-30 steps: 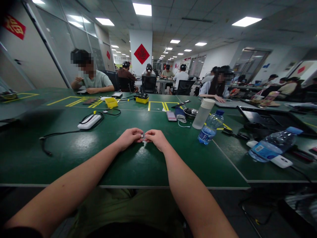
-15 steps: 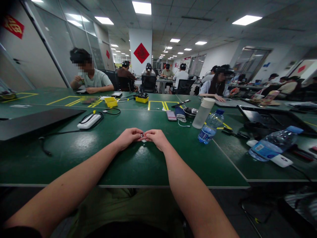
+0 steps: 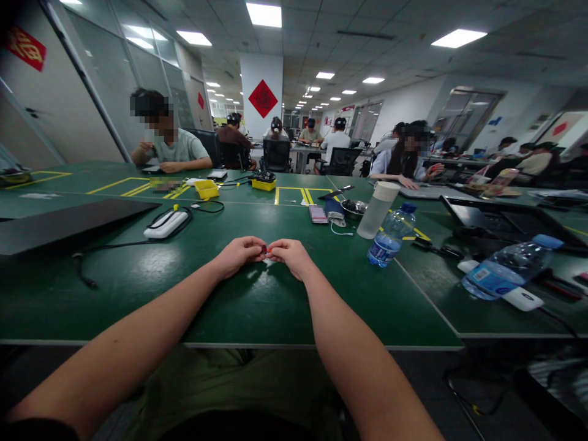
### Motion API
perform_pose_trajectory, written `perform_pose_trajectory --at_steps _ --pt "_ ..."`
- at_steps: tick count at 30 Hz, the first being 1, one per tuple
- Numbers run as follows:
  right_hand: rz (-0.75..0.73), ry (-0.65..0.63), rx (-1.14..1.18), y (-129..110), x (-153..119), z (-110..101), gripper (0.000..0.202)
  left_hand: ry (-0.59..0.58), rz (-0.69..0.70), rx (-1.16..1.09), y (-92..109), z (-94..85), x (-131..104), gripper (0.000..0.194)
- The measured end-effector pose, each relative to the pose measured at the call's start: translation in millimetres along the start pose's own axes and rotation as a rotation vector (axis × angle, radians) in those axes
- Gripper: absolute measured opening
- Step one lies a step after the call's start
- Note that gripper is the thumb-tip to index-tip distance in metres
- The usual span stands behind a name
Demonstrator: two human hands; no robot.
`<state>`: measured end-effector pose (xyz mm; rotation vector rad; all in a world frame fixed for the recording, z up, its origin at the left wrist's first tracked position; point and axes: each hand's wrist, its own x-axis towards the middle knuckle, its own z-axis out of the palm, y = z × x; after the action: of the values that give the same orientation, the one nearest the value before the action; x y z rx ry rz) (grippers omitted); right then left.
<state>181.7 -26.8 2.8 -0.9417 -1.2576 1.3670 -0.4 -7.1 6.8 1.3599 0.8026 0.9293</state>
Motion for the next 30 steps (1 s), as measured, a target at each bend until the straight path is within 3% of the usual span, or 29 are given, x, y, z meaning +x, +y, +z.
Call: perform_pose_trajectory --at_steps 5,12,22,30 --pt "-0.011 -0.001 -0.005 1.5 0.5 0.9 0.019 -0.002 0.034 0.051 0.0 0.2 -0.3 0.024" --pt "0.0 0.011 0.029 1.2 1.3 0.2 0.012 0.016 -0.032 -0.045 3.5 3.1 -2.2 0.022" --pt "-0.047 0.029 -0.021 2.8 2.7 0.0 0.02 -0.013 0.035 0.038 1.7 0.8 -1.7 0.028" --pt "-0.018 0.013 0.02 0.5 2.0 -0.1 0.014 -0.026 -0.018 -0.061 0.9 1.0 -1.6 0.025"
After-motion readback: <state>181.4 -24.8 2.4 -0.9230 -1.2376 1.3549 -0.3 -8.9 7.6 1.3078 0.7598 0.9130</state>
